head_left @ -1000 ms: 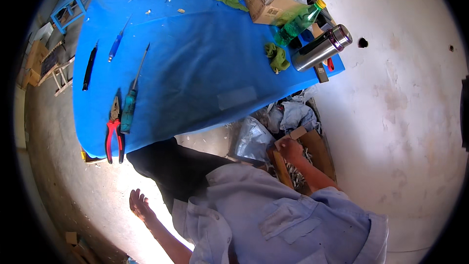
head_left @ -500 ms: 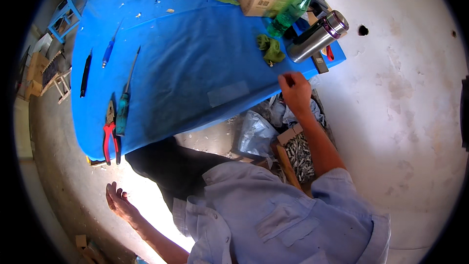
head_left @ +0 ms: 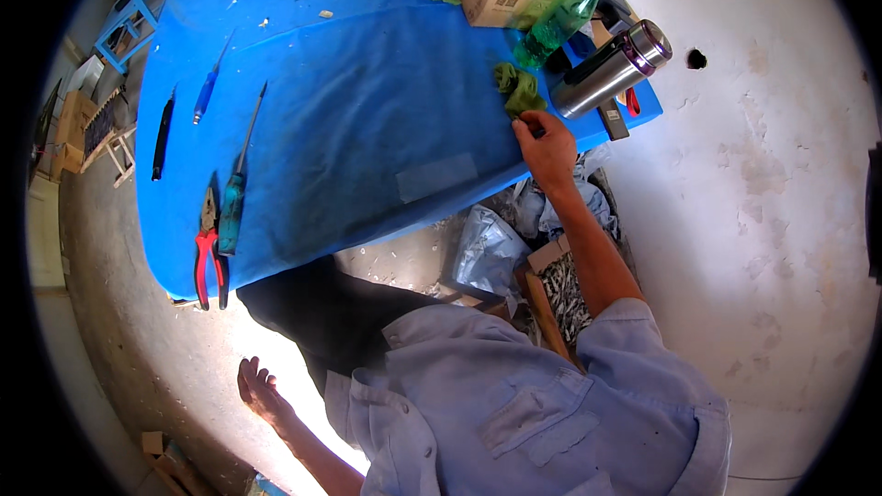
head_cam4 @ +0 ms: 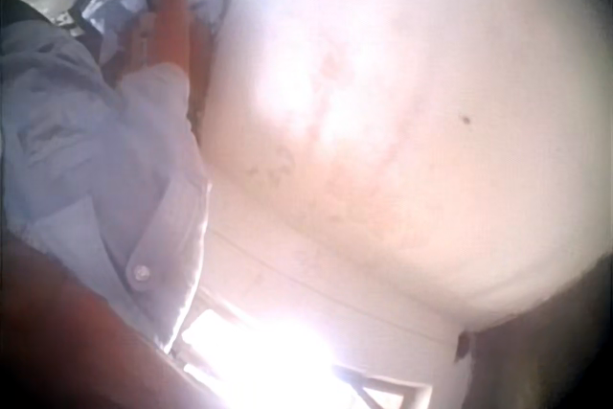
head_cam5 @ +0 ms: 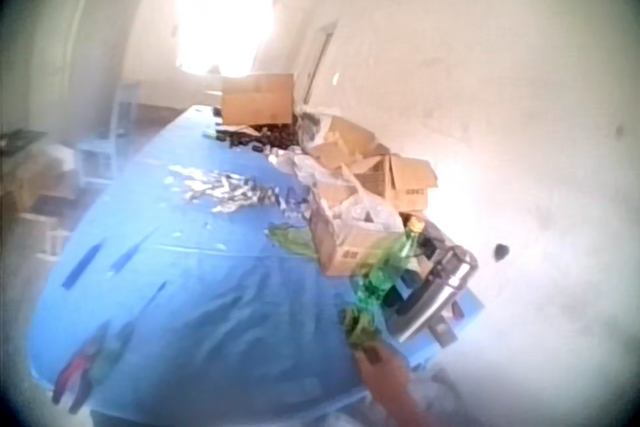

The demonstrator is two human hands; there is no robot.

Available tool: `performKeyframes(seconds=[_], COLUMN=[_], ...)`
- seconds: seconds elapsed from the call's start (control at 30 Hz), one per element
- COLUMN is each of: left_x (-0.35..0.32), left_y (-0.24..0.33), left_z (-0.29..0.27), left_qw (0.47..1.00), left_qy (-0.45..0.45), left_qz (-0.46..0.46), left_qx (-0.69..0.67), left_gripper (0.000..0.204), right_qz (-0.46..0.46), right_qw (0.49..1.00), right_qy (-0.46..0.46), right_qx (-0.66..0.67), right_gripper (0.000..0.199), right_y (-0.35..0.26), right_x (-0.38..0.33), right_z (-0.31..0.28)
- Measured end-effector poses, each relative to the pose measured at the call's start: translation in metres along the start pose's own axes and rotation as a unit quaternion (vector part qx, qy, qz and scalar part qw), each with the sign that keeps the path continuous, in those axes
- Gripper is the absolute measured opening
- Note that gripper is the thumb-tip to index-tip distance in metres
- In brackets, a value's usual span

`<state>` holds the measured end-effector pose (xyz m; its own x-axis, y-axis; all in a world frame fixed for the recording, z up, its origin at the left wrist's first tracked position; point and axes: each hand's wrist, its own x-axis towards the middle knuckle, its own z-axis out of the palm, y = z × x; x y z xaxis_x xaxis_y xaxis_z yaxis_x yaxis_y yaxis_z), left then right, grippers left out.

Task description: The person disassembles a mechanical hardware component by removing plastic covers and using a screwdriver to unscrew internal fasteners.

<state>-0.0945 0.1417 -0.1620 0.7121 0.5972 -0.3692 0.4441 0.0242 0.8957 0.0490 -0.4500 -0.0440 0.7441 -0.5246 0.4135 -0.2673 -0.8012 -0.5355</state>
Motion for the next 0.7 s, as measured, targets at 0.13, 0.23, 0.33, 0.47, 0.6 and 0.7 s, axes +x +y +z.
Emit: performKeyframes(seconds=[0.13, 0.23, 0.33, 0.47, 0.6, 0.7], left_x=[-0.004, -0.009, -0.008, -0.006, 0.0, 0.005], left_y=[0.005, 0.017, 0.022, 0.016, 0.011, 0.007], left_z=[0.019, 0.037, 0.04, 0.034, 0.028, 0.028], left_qw=[1.0, 0.999, 0.998, 0.998, 0.999, 0.999], left_qy=[-0.019, -0.019, -0.042, -0.036, -0.034, -0.028], left_qz=[0.008, 0.001, 0.006, 0.014, -0.006, -0.035], left_qx=[0.007, 0.032, 0.04, 0.044, 0.031, 0.015], left_gripper=[0.072, 0.071, 0.068, 0.063, 0.059, 0.059], right_qz=[-0.013, -0.014, 0.043, 0.08, 0.062, 0.149], right_qw=[0.999, 0.995, 0.983, 0.988, 0.996, 0.952], right_qy=[-0.01, -0.012, -0.007, -0.006, 0.035, -0.059], right_qx=[0.029, 0.094, 0.177, 0.129, -0.05, -0.26], right_gripper=[0.021, 0.018, 0.016, 0.015, 0.014, 0.018], right_y=[0.003, 0.012, 0.016, 0.03, 0.096, 0.191], right_x=[0.001, -0.002, -0.01, -0.035, -0.078, -0.135], right_z=[-0.003, -0.005, -0.015, -0.051, -0.087, -0.122])
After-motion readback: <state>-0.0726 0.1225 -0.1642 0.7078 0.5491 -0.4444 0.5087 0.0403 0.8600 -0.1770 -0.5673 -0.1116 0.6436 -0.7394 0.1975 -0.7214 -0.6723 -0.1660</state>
